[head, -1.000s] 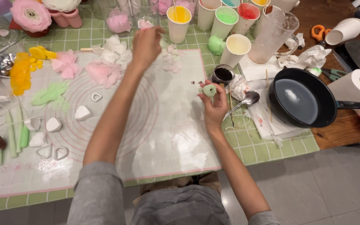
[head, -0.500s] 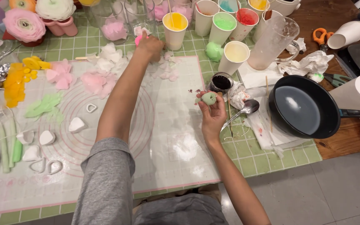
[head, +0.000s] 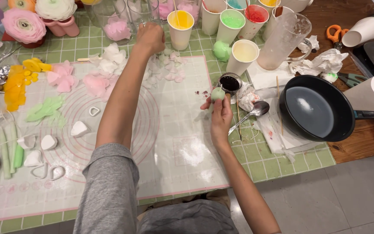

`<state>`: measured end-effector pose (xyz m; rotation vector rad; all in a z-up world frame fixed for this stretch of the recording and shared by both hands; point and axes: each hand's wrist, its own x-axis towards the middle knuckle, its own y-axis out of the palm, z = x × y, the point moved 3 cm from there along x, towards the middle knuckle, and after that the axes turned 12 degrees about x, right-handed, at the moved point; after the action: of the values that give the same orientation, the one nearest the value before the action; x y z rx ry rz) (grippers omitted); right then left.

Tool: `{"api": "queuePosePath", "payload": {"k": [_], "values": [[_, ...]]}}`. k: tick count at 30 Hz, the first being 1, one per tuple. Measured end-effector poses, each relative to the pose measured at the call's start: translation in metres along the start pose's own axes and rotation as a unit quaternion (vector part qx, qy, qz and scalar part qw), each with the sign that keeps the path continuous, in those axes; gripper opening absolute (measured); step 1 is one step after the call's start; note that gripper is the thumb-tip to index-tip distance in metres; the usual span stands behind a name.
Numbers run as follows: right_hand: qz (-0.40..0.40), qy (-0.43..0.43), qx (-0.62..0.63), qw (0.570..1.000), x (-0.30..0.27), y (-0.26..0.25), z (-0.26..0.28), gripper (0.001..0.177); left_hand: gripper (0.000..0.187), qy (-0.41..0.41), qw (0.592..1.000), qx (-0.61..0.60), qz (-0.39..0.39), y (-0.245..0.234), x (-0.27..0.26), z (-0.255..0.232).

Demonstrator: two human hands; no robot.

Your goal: Assembling decorative wax components and petals into a small green candle base.

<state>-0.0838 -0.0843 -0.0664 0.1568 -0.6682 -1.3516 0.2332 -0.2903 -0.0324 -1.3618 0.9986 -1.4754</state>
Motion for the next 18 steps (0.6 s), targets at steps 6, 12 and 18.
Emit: {"api": "queuePosePath", "payload": {"k": [6, 12, 18], "values": [[0.006, 0.043, 0.153, 0.987, 0.001, -0.014, -0.016, 0.044, 0.027, -0.014, 0.999, -0.013, 0.05, 0.009, -0.017, 0.004], [-0.006, 0.09, 0.135, 0.987, 0.006, -0.011, -0.015, 0.04, 0.025, 0.005, 0.995, -0.051, 0.084, 0.031, -0.02, 0.007], [-0.004, 0.054, 0.074, 0.996, 0.006, -0.005, -0.009, 0.037, 0.017, -0.047, 0.954, -0.281, 0.098, 0.016, -0.018, 0.023]]}}
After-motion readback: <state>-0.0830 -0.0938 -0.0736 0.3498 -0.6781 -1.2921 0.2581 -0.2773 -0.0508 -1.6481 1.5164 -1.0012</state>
